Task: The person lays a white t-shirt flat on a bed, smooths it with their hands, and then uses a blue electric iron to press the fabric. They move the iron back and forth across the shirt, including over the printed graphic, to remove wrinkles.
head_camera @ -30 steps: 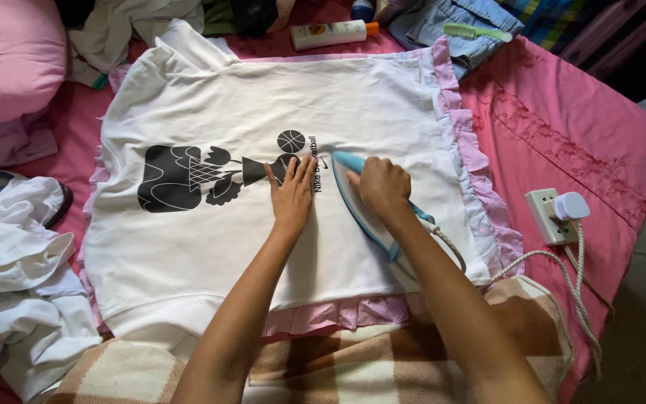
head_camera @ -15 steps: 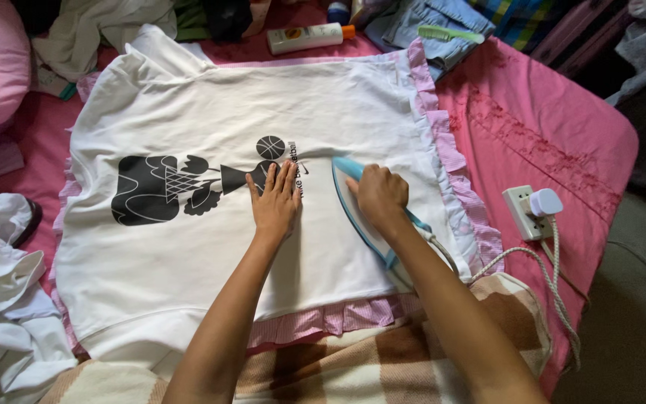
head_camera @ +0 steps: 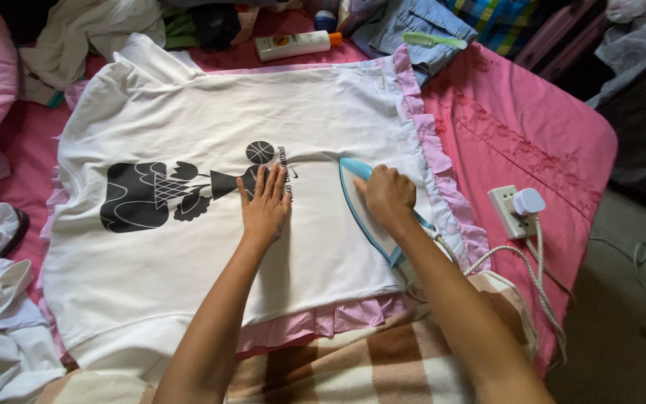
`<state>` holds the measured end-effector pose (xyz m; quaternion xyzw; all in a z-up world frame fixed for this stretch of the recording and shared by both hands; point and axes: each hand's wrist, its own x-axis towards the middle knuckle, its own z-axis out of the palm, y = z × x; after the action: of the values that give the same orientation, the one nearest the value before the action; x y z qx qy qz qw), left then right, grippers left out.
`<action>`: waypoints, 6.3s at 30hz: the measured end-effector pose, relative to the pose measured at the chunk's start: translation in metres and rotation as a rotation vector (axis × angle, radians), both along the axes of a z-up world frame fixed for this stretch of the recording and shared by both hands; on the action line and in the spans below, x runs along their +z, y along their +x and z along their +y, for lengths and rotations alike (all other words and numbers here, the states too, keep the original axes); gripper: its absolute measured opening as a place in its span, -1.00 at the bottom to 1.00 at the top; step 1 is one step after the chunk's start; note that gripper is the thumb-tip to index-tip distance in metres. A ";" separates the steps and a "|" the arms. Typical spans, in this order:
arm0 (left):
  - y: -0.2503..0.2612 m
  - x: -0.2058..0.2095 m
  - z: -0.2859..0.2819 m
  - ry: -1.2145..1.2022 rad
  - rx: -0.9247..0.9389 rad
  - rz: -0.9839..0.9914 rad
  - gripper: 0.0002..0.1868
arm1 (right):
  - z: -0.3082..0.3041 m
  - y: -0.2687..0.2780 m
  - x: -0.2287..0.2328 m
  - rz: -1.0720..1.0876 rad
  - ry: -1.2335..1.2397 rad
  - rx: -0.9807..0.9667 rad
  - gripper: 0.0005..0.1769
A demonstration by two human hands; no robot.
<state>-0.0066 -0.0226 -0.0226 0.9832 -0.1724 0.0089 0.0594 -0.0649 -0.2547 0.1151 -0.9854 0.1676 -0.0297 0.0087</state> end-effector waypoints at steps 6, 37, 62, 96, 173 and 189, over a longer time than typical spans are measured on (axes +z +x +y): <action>0.002 -0.006 -0.002 0.034 0.010 -0.069 -0.33 | -0.017 -0.026 0.007 0.117 0.050 -0.071 -0.37; -0.004 -0.010 0.005 -0.125 -0.048 -0.218 -0.33 | -0.060 -0.031 0.008 0.079 0.039 -0.185 -0.35; 0.023 0.039 -0.012 -0.068 0.001 -0.170 -0.36 | -0.081 0.020 0.008 0.041 0.035 -0.243 -0.36; 0.276 0.037 -0.235 -0.539 -0.185 0.007 -0.74 | -0.076 0.026 0.052 0.131 0.309 -0.255 -0.34; 0.079 -0.011 0.019 -0.240 0.051 -0.201 -0.35 | 0.089 0.146 -0.001 0.105 0.175 0.108 -0.47; 0.083 -0.011 0.018 -0.261 0.045 -0.196 -0.35 | 0.089 0.170 -0.003 0.054 0.148 0.108 -0.46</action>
<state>0.0763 -0.0042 -0.0341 0.9652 -0.1525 0.1283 0.1692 0.1047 -0.1659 0.1120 -0.9901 0.1159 0.0097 0.0788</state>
